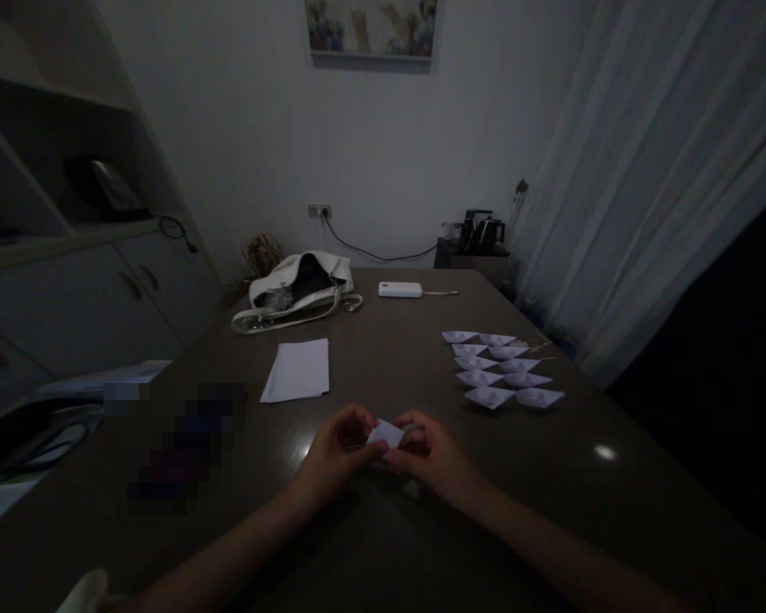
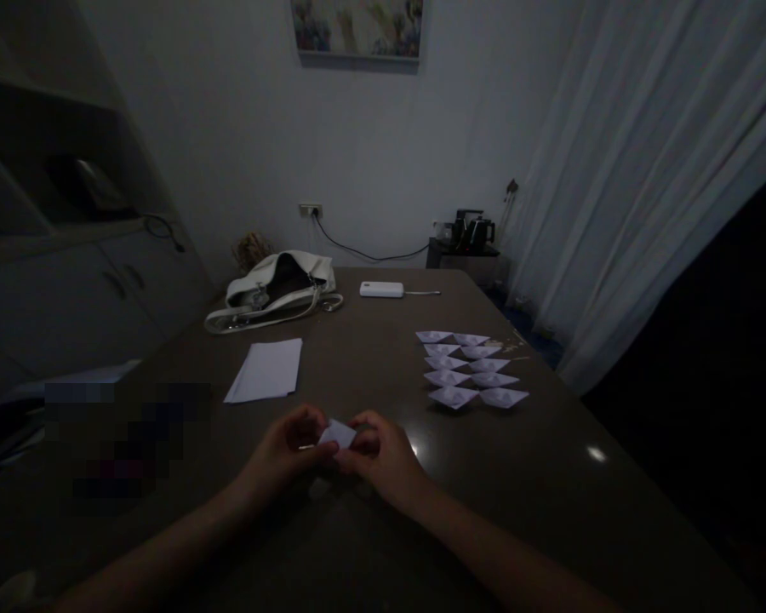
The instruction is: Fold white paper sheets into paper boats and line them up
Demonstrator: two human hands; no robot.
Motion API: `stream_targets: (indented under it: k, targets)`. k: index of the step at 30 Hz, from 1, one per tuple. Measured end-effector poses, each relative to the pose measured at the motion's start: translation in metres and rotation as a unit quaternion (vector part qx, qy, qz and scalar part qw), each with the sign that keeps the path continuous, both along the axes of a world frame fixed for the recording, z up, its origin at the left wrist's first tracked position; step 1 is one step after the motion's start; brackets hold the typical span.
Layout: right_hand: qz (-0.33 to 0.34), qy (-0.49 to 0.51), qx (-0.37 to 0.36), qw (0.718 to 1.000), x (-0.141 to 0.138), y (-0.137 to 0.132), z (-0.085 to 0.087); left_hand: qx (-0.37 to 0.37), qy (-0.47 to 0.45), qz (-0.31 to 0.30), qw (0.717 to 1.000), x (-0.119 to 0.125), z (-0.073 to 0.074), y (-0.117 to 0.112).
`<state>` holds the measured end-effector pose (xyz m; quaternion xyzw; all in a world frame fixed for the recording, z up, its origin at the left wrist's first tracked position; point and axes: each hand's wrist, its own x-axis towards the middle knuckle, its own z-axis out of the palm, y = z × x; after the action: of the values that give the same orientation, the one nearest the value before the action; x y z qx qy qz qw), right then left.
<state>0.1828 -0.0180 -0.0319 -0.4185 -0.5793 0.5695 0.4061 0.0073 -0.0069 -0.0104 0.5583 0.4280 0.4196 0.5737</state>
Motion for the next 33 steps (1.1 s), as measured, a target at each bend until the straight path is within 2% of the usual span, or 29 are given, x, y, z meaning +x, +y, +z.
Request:
stream_targets:
  k: [7, 11, 14, 19, 26, 33]
  targets:
    - [0.010, -0.026, 0.047, 0.998, 0.005, -0.002, 0.010, -0.066, 0.013, -0.005, 0.998, -0.001, 0.007, -0.002]
    - [0.021, -0.110, 0.118, 0.987, 0.005, -0.004, 0.015, -0.018, 0.089, -0.021, 0.996, -0.004, 0.007, 0.000]
    - [-0.010, -0.154, 0.169, 0.973, 0.006, -0.004, 0.018, 0.037, 0.151, -0.041, 0.987, -0.004, 0.008, -0.002]
    - [-0.022, -0.186, 0.220, 0.957, 0.008, -0.001, 0.024, 0.071, 0.174, -0.028, 0.982, -0.001, 0.012, -0.005]
    - [-0.062, -0.152, 0.230, 0.959, 0.006, -0.002, 0.024, 0.090, 0.143, 0.008, 0.986, 0.000, 0.014, -0.009]
    - [-0.125, -0.067, 0.172, 0.975, 0.011, 0.005, 0.012, 0.054, 0.072, 0.094, 0.992, -0.007, 0.013, -0.001]
